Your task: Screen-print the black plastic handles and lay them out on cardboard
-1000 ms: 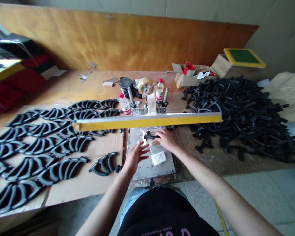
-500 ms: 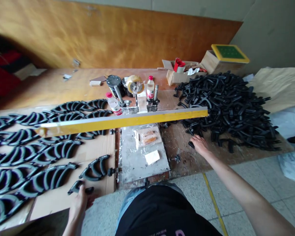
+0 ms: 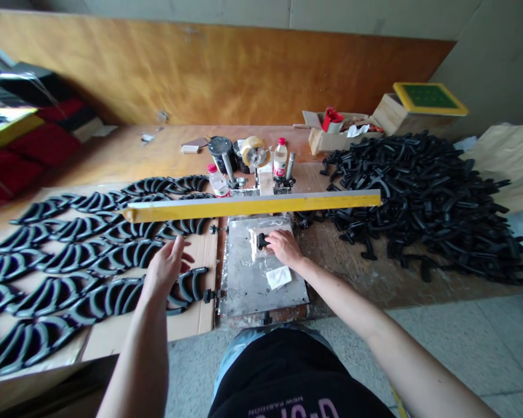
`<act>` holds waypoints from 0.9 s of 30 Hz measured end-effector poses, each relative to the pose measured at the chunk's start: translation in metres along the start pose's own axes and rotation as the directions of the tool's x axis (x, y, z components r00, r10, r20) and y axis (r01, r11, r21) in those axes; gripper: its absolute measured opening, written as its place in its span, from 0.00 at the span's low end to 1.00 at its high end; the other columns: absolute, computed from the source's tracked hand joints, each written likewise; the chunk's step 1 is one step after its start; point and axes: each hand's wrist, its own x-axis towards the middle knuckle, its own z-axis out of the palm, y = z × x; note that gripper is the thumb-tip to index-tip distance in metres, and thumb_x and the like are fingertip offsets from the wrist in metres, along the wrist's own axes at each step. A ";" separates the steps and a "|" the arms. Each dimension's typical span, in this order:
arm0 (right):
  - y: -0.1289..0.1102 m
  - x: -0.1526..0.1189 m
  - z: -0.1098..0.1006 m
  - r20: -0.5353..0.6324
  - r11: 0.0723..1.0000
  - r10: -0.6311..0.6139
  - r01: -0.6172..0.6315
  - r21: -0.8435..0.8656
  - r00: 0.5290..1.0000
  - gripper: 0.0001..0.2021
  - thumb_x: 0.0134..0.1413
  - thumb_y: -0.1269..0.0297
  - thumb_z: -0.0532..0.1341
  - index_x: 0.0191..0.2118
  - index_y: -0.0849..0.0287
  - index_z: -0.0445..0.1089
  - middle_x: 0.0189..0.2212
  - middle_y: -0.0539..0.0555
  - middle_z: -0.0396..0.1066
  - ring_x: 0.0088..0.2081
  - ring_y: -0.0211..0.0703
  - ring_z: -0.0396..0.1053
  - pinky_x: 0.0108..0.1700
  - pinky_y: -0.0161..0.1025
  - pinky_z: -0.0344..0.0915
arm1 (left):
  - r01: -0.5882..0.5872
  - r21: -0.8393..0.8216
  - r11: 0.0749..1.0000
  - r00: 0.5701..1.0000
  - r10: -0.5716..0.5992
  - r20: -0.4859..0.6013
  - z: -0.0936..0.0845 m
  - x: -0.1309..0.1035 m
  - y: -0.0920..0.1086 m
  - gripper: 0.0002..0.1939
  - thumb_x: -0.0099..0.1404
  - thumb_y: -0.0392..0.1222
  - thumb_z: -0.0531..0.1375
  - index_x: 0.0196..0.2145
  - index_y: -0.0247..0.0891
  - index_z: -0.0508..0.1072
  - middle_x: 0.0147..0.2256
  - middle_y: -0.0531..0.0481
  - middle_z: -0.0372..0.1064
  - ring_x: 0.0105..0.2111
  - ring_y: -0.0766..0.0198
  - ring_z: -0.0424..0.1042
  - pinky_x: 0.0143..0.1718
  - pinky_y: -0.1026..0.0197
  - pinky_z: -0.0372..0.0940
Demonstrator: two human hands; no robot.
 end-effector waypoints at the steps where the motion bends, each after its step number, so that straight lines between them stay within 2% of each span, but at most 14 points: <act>1: -0.003 0.004 0.003 0.016 1.000 0.002 -0.002 -0.019 1.000 0.05 0.60 0.65 0.62 0.40 0.58 0.75 0.39 0.54 0.72 0.45 0.46 0.65 0.48 0.42 0.59 | -0.063 -0.109 0.992 0.998 0.063 -0.002 0.010 0.000 0.027 0.26 0.62 0.63 0.54 0.42 0.38 0.74 0.20 0.51 0.71 0.16 0.65 0.65 0.19 0.64 0.61; 3: -0.008 0.007 0.006 0.022 0.998 0.010 -0.008 -0.061 1.000 0.07 0.62 0.64 0.60 0.39 0.58 0.75 0.38 0.55 0.72 0.46 0.47 0.64 0.48 0.43 0.59 | -0.165 -0.352 0.921 0.986 0.168 -0.024 0.029 -0.004 0.074 0.25 0.65 0.61 0.51 0.43 0.37 0.72 0.21 0.51 0.70 0.17 0.67 0.64 0.20 0.65 0.61; 5: -0.012 0.004 0.006 0.005 0.994 -0.001 0.001 -0.112 1.000 0.08 0.62 0.63 0.59 0.40 0.58 0.75 0.38 0.55 0.73 0.46 0.48 0.65 0.48 0.44 0.61 | -0.214 -0.502 0.838 0.970 0.242 -0.011 0.043 -0.010 0.105 0.26 0.67 0.61 0.49 0.43 0.36 0.72 0.20 0.52 0.68 0.17 0.67 0.62 0.20 0.65 0.59; 8: -0.009 -0.004 -0.004 -0.090 0.982 -0.027 0.010 -0.190 0.996 0.07 0.60 0.65 0.61 0.41 0.59 0.75 0.36 0.55 0.75 0.44 0.47 0.67 0.48 0.43 0.65 | -0.227 -0.539 0.811 0.967 0.255 -0.022 0.052 -0.021 0.117 0.31 0.66 0.65 0.47 0.46 0.35 0.73 0.22 0.51 0.68 0.19 0.67 0.63 0.21 0.64 0.61; 10: 0.006 -0.011 -0.020 -0.190 0.972 0.028 -0.071 -0.225 0.981 0.10 0.62 0.70 0.56 0.36 0.65 0.76 0.30 0.53 0.76 0.39 0.40 0.69 0.45 0.37 0.69 | -0.202 -0.510 0.836 0.976 0.216 -0.034 0.049 -0.031 0.105 0.35 0.65 0.68 0.46 0.46 0.34 0.74 0.27 0.48 0.72 0.23 0.64 0.67 0.25 0.62 0.64; 12: 0.030 -0.015 -0.041 -0.270 0.955 0.118 -0.184 -0.233 0.956 0.18 0.63 0.75 0.48 0.29 0.67 0.74 0.27 0.51 0.75 0.34 0.35 0.68 0.41 0.30 0.69 | -0.114 -0.432 0.895 0.990 0.139 0.026 0.044 -0.042 0.085 0.38 0.63 0.71 0.45 0.45 0.35 0.75 0.32 0.46 0.74 0.28 0.62 0.70 0.28 0.62 0.65; 13: 0.043 -0.015 -0.051 -0.296 0.944 0.158 -0.232 -0.234 0.942 0.19 0.62 0.76 0.46 0.29 0.69 0.74 0.27 0.51 0.75 0.34 0.34 0.68 0.40 0.29 0.69 | -0.056 -0.371 0.927 0.993 0.088 0.072 0.041 -0.049 0.072 0.38 0.63 0.71 0.46 0.46 0.36 0.76 0.34 0.47 0.75 0.29 0.61 0.71 0.29 0.62 0.65; 15: 0.063 -0.008 -0.069 -0.348 0.927 0.222 -0.307 -0.214 0.911 0.15 0.61 0.75 0.50 0.38 0.74 0.75 0.34 0.55 0.76 0.37 0.37 0.70 0.43 0.31 0.69 | 0.055 -0.256 0.965 0.987 -0.013 0.162 0.040 -0.061 0.045 0.36 0.62 0.70 0.49 0.49 0.39 0.76 0.37 0.47 0.76 0.32 0.60 0.72 0.29 0.63 0.65; 16: 0.067 0.000 -0.075 -0.375 0.926 0.241 -0.328 -0.188 0.895 0.13 0.60 0.74 0.54 0.44 0.71 0.75 0.39 0.58 0.76 0.41 0.41 0.71 0.46 0.35 0.69 | 0.094 -0.226 0.970 0.979 -0.049 0.196 0.042 -0.066 0.032 0.35 0.61 0.69 0.51 0.52 0.40 0.75 0.38 0.48 0.76 0.33 0.60 0.72 0.30 0.63 0.65; 18: 0.064 0.022 -0.080 -0.400 0.948 0.225 -0.295 -0.122 0.888 0.19 0.57 0.72 0.61 0.55 0.64 0.70 0.51 0.62 0.70 0.51 0.48 0.67 0.54 0.43 0.65 | 0.155 -0.231 0.961 0.965 -0.096 0.246 0.051 -0.072 0.005 0.37 0.59 0.67 0.57 0.58 0.41 0.70 0.38 0.48 0.76 0.32 0.59 0.73 0.30 0.63 0.65; 20: 0.049 0.048 -0.077 -0.358 0.982 0.130 -0.171 -0.085 0.924 0.28 0.54 0.70 0.64 0.61 0.60 0.62 0.59 0.62 0.61 0.59 0.52 0.59 0.60 0.49 0.59 | 0.190 -0.238 0.953 0.957 -0.127 0.260 0.064 -0.072 -0.019 0.42 0.55 0.64 0.62 0.62 0.41 0.65 0.34 0.48 0.76 0.30 0.59 0.73 0.29 0.62 0.65; 21: 0.040 0.061 -0.074 -0.309 0.990 0.075 -0.107 -0.087 0.948 0.29 0.53 0.70 0.65 0.62 0.59 0.61 0.60 0.62 0.60 0.60 0.53 0.57 0.60 0.50 0.58 | 0.195 -0.228 0.954 0.958 -0.136 0.253 0.070 -0.070 -0.028 0.43 0.54 0.63 0.63 0.63 0.40 0.64 0.32 0.49 0.76 0.29 0.59 0.73 0.30 0.62 0.66; 24: 0.019 0.084 -0.060 -0.106 0.991 0.016 -0.029 -0.127 0.994 0.17 0.55 0.70 0.64 0.51 0.60 0.69 0.47 0.60 0.70 0.52 0.51 0.63 0.54 0.46 0.62 | 0.180 -0.192 0.965 0.963 -0.132 0.236 0.081 -0.064 -0.045 0.41 0.56 0.61 0.63 0.62 0.39 0.65 0.33 0.48 0.76 0.31 0.58 0.74 0.33 0.60 0.68; 27: 0.010 0.077 -0.045 0.021 0.983 0.006 -0.002 -0.185 1.000 0.04 0.57 0.71 0.61 0.39 0.62 0.71 0.36 0.58 0.73 0.43 0.49 0.66 0.47 0.42 0.63 | 0.178 -0.158 0.971 0.960 -0.136 0.246 0.083 -0.062 -0.050 0.39 0.58 0.61 0.61 0.62 0.38 0.65 0.37 0.46 0.77 0.35 0.56 0.75 0.36 0.58 0.69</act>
